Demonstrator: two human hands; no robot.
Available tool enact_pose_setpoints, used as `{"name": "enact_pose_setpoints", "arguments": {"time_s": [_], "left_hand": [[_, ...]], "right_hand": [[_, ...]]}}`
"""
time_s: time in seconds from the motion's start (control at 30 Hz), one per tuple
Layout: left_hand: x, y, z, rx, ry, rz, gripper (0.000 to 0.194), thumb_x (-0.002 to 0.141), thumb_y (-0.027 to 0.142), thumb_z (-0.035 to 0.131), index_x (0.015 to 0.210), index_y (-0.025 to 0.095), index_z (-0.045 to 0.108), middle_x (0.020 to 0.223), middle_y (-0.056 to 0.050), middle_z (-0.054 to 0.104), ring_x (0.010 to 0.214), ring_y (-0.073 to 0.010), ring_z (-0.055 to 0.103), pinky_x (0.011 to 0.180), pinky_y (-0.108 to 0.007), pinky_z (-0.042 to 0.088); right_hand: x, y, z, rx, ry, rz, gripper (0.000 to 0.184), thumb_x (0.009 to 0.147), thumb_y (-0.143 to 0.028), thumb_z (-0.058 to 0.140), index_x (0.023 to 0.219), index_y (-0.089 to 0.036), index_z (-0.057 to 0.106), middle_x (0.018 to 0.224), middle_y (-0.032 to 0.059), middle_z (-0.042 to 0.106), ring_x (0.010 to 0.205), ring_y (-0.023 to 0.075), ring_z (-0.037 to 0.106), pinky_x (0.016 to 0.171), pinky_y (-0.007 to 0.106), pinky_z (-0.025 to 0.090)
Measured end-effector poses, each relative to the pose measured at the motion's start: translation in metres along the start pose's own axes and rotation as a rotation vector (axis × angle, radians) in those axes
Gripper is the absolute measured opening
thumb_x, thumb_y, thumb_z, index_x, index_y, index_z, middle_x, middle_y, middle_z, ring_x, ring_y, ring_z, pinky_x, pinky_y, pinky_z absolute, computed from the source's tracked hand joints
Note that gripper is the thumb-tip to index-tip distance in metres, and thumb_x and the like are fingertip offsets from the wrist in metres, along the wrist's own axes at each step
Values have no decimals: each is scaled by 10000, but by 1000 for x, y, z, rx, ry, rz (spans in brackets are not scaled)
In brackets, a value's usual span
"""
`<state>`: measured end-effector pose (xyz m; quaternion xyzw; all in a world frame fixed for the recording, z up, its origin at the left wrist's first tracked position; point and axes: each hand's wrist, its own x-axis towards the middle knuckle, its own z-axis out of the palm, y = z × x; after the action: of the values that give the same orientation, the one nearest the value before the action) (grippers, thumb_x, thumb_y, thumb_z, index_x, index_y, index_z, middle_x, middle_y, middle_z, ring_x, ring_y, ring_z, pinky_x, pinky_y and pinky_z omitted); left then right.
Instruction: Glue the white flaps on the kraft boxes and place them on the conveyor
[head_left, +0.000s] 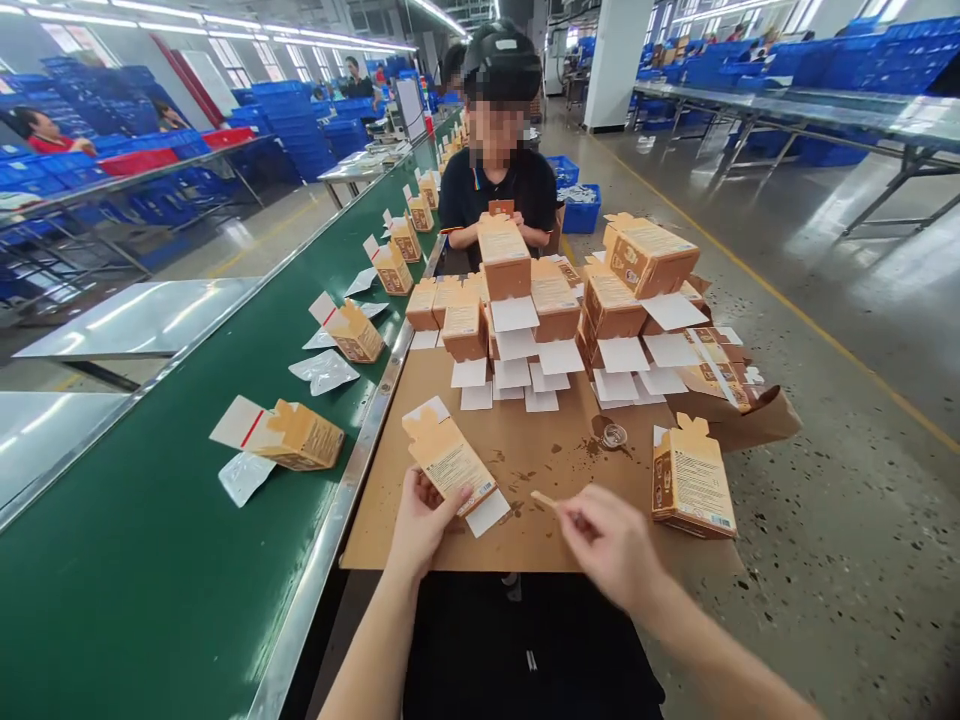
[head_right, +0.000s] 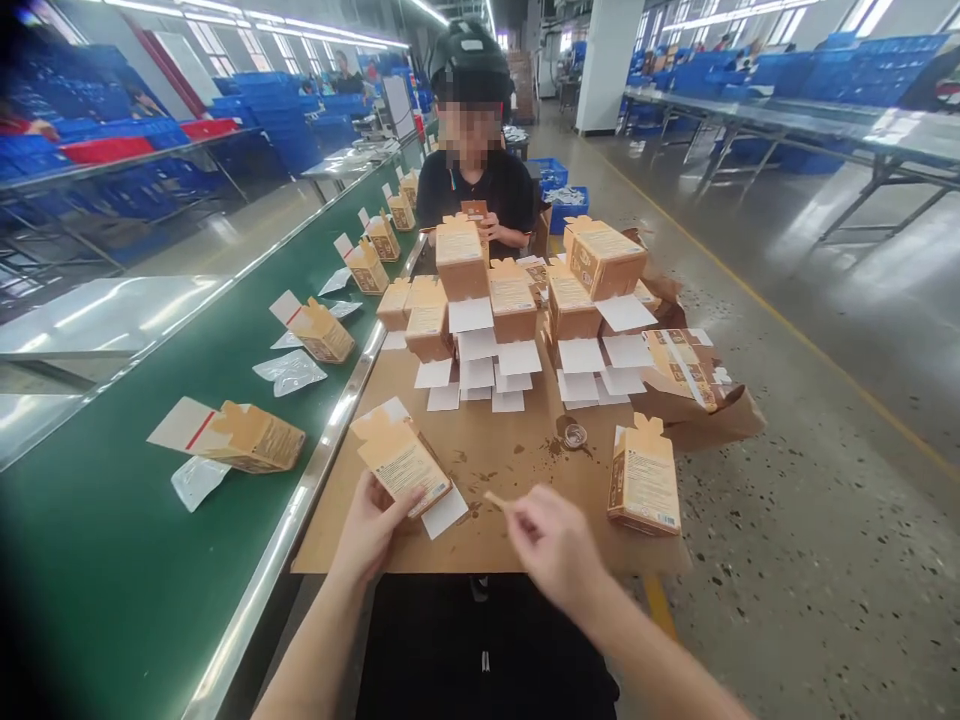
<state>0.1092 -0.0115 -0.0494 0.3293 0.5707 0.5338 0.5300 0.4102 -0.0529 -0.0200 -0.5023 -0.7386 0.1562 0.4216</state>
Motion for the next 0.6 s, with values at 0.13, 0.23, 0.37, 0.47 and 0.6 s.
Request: {"name": "enact_pose_setpoints", "arguments": {"time_s": [0.13, 0.23, 0.37, 0.47, 0.6], "left_hand": [[3, -4, 3, 24, 16, 25, 929, 563, 643, 1175, 1234, 271, 652, 1269, -127, 859, 1207, -355, 860, 1095, -533, 688], [-1, 3, 1, 68, -21, 25, 902, 595, 630, 1166, 1242, 270, 650, 1234, -110, 851, 1184, -351, 861, 1095, -537, 687], [-8, 6, 3, 85, -23, 52, 919, 629, 630, 1150, 1303, 283, 631, 1261, -105, 841, 1200, -356, 858, 1093, -539, 690], [-20, -1, 5, 170, 21, 135, 958, 614, 606, 1154, 1335, 306, 599, 1299, -105, 814, 1254, -382, 843, 1101, -541, 687], [-46, -8, 6, 431, 52, 238, 801, 768, 592, 1059, 1346, 316, 577, 1295, -101, 798, 1211, -382, 849, 1037, -525, 690]], "right_hand": [[-24, -35, 68, 14, -76, 5, 347, 1144, -128, 562, 867, -289, 695, 770, -12, 687, 632, 171, 667, 615, 281, 532], [-21, -41, 85, 1, -108, 8, 344, 1090, -85, 549, 824, -291, 622, 783, -6, 713, 662, 188, 695, 633, 293, 539], [-13, -33, 76, -7, -67, 43, 359, 1077, -90, 534, 781, -290, 559, 744, -13, 657, 640, 192, 659, 609, 299, 513], [-16, -26, 55, -3, 8, 71, 375, 1111, -105, 546, 785, -285, 594, 714, -23, 602, 614, 175, 634, 606, 291, 521], [-31, -26, 23, 24, 148, 127, 311, 1136, -150, 635, 865, -278, 716, 691, -30, 611, 554, 162, 595, 538, 298, 489]]}}
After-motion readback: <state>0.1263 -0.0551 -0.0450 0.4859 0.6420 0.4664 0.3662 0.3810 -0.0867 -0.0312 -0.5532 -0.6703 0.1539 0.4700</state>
